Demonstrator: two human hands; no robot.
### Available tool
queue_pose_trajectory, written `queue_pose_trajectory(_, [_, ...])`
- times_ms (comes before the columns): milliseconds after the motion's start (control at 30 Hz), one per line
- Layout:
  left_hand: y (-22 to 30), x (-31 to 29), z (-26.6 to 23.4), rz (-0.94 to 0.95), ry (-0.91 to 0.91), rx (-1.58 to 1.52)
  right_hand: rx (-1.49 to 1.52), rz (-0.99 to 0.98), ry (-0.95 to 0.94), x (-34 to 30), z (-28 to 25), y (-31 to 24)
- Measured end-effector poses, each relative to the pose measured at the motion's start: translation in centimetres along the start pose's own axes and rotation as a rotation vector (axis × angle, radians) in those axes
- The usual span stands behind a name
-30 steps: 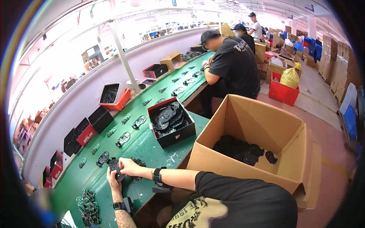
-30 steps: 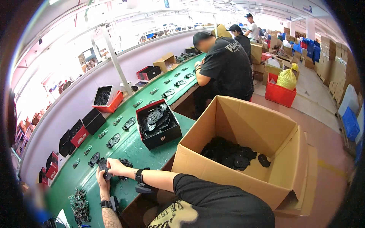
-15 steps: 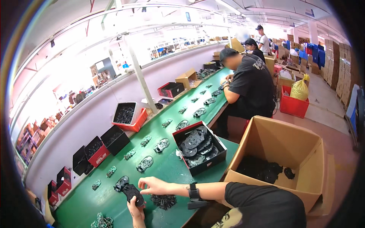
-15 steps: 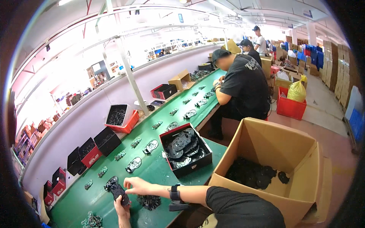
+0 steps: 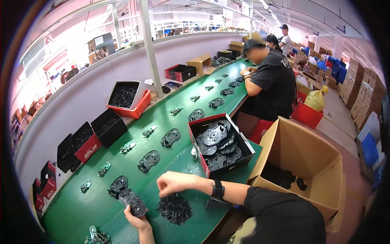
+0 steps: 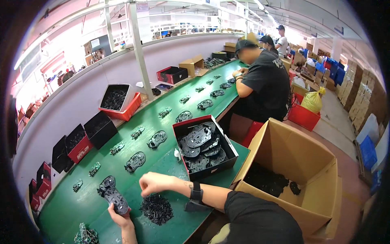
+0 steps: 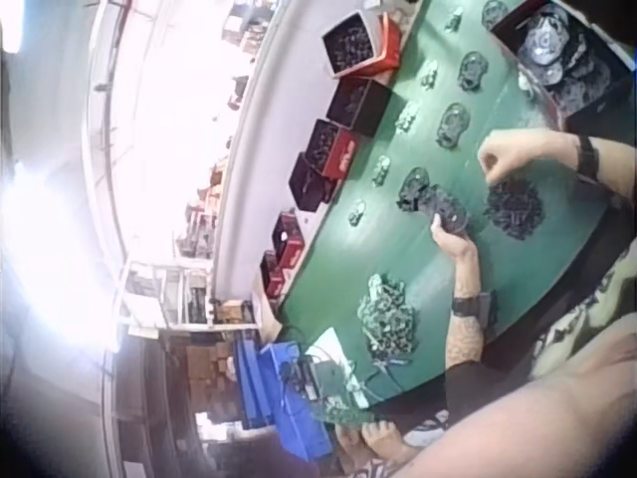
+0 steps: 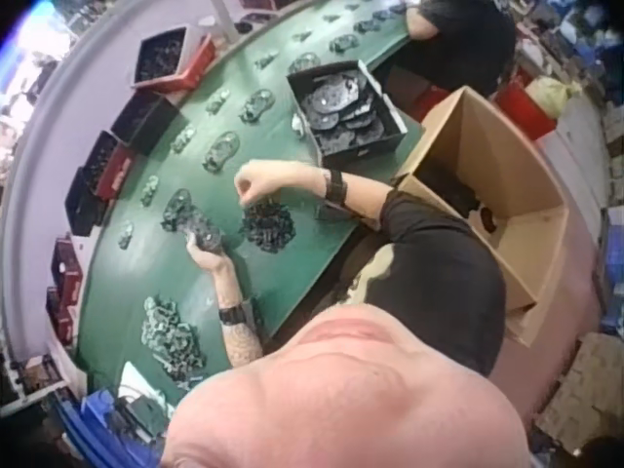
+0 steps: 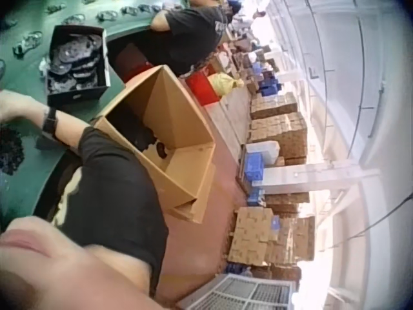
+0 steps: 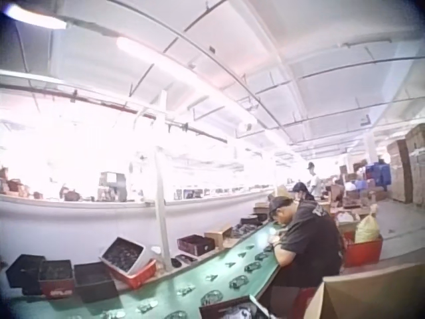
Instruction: The person assembles electronic components by hand at a green workbench. They pick up black plastic housings and insert small black parts into them, then place the assembled units into a red box. The person also handles green circuit boards and other small components on the table.
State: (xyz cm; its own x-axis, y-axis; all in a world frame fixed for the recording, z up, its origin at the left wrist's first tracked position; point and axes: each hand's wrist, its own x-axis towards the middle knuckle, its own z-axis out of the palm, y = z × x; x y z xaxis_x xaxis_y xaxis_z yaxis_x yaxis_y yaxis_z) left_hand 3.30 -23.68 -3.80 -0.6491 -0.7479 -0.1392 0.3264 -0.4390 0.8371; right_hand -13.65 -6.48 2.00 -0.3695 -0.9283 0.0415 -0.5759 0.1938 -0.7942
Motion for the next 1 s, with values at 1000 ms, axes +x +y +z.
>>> queue_pose_trajectory(1000, [0.8, -3.1, 3.2, 0.064, -0.308, 0.384, 1.411, 0.329, -0.081, -1.3, 1.5, 2.4])
